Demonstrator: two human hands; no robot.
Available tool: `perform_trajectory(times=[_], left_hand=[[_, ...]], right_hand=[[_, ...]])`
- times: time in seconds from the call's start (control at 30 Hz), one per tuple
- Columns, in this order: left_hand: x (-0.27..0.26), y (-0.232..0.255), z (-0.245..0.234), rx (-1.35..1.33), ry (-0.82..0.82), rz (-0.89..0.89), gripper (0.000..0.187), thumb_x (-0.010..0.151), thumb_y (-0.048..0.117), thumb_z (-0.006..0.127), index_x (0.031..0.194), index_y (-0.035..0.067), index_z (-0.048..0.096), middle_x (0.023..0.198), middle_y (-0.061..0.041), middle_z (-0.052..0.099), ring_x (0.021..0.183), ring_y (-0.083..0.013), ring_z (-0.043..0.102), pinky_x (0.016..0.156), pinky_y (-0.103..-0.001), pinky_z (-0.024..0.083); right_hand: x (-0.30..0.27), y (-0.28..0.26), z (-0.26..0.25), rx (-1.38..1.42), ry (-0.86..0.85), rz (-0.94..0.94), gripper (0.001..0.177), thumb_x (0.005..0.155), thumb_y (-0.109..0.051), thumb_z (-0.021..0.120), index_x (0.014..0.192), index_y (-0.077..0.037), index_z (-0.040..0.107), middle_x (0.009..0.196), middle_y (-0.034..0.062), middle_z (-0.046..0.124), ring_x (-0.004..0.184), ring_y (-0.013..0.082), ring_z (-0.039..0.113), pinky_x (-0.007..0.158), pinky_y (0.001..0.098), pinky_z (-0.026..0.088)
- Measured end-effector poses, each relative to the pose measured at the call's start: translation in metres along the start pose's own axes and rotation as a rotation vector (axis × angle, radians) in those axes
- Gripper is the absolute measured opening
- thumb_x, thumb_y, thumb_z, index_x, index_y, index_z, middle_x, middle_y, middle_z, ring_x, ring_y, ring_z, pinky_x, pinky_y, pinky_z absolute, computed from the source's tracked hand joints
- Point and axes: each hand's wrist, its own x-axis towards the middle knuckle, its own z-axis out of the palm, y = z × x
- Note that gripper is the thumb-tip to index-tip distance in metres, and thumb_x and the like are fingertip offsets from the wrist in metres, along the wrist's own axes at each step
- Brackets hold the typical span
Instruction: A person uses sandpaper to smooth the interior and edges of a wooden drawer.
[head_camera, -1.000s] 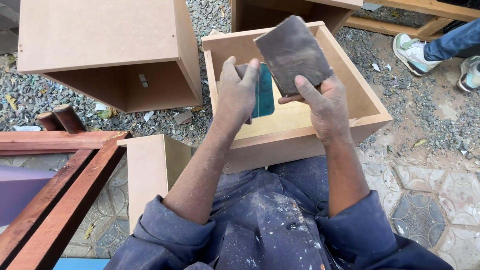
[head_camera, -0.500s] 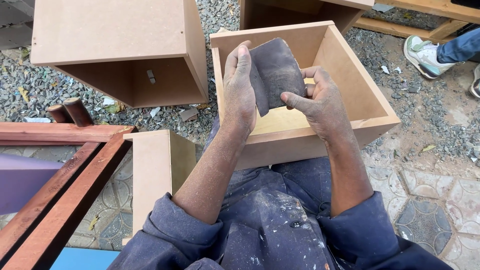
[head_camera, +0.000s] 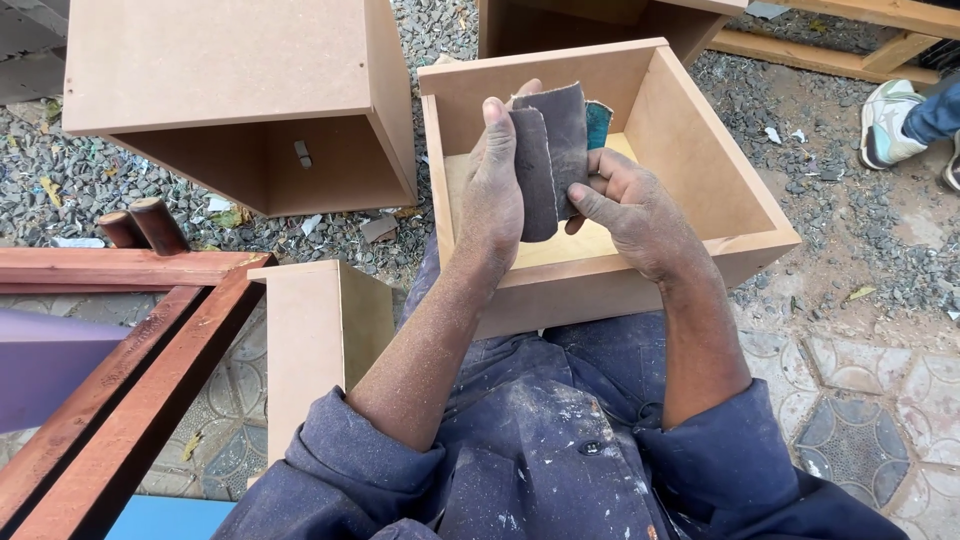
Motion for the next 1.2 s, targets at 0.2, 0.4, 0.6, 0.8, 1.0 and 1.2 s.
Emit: perform_trajectory(times=[0.2, 0.4, 0.6, 0.8, 1.0, 1.2], left_hand=[[0.000, -0.019, -0.012, 0.212, -0.005, 0.108, 0.076, 0.098, 0.073, 0.034, 0.146, 0.018, 0.057, 0.101, -0.009, 0.061, 0.091, -0.0193, 0.063, 0.090, -0.038, 0.059], [0.004, -0.020, -0.017, 0.290, -0.021, 0.219, 0.076, 0.101, 0.074, 0.030, 0.148, 0.020, 0.055, 0.113, -0.009, 0.057, 0.106, -0.0181, 0.059, 0.105, -0.042, 0.052], [0.017, -0.036, -0.019, 0.146, -0.085, 0.263, 0.045, 0.107, 0.039, 0.059, 0.142, 0.011, 0.059, 0.106, -0.006, 0.062, 0.101, -0.0144, 0.059, 0.092, -0.033, 0.057], [0.024, -0.038, -0.023, 0.215, -0.013, 0.255, 0.056, 0.095, 0.041, 0.075, 0.137, 0.008, 0.058, 0.096, -0.003, 0.058, 0.092, -0.0120, 0.053, 0.080, -0.026, 0.047], [0.018, -0.028, -0.023, 0.198, 0.121, 0.277, 0.046, 0.080, 0.028, 0.090, 0.110, 0.010, 0.060, 0.083, 0.001, 0.056, 0.077, -0.0081, 0.059, 0.067, -0.022, 0.051], [0.018, -0.035, -0.020, 0.132, -0.021, 0.296, 0.037, 0.082, 0.023, 0.087, 0.102, 0.014, 0.057, 0.077, 0.005, 0.052, 0.072, -0.0063, 0.059, 0.062, -0.020, 0.049]], right_hand=[[-0.007, -0.016, 0.011, 0.167, 0.083, -0.013, 0.015, 0.090, -0.011, 0.075, 0.102, -0.008, 0.066, 0.080, 0.0023, 0.065, 0.077, 0.0081, 0.062, 0.082, 0.0257, 0.053], [-0.003, -0.004, 0.006, 0.077, 0.224, 0.061, 0.015, 0.082, -0.001, 0.061, 0.095, -0.007, 0.063, 0.077, 0.0015, 0.058, 0.075, 0.0103, 0.058, 0.075, 0.0244, 0.046], [-0.008, -0.028, 0.018, 0.098, 0.264, 0.046, 0.015, 0.086, -0.004, 0.069, 0.100, -0.007, 0.064, 0.077, 0.0018, 0.060, 0.076, 0.0090, 0.059, 0.074, 0.0219, 0.048], [-0.007, -0.019, 0.014, 0.117, 0.154, -0.016, 0.017, 0.095, -0.017, 0.075, 0.104, -0.008, 0.063, 0.083, 0.0007, 0.063, 0.081, 0.0084, 0.060, 0.078, 0.0242, 0.052], [-0.001, 0.006, 0.006, 0.153, 0.291, -0.090, 0.027, 0.095, -0.021, 0.078, 0.110, -0.010, 0.059, 0.088, 0.0007, 0.061, 0.080, 0.0057, 0.059, 0.078, 0.0204, 0.052], [-0.003, 0.022, -0.001, 0.203, 0.412, -0.133, 0.033, 0.086, -0.016, 0.088, 0.100, -0.011, 0.059, 0.085, -0.0032, 0.051, 0.080, 0.0031, 0.056, 0.076, 0.0167, 0.051]])
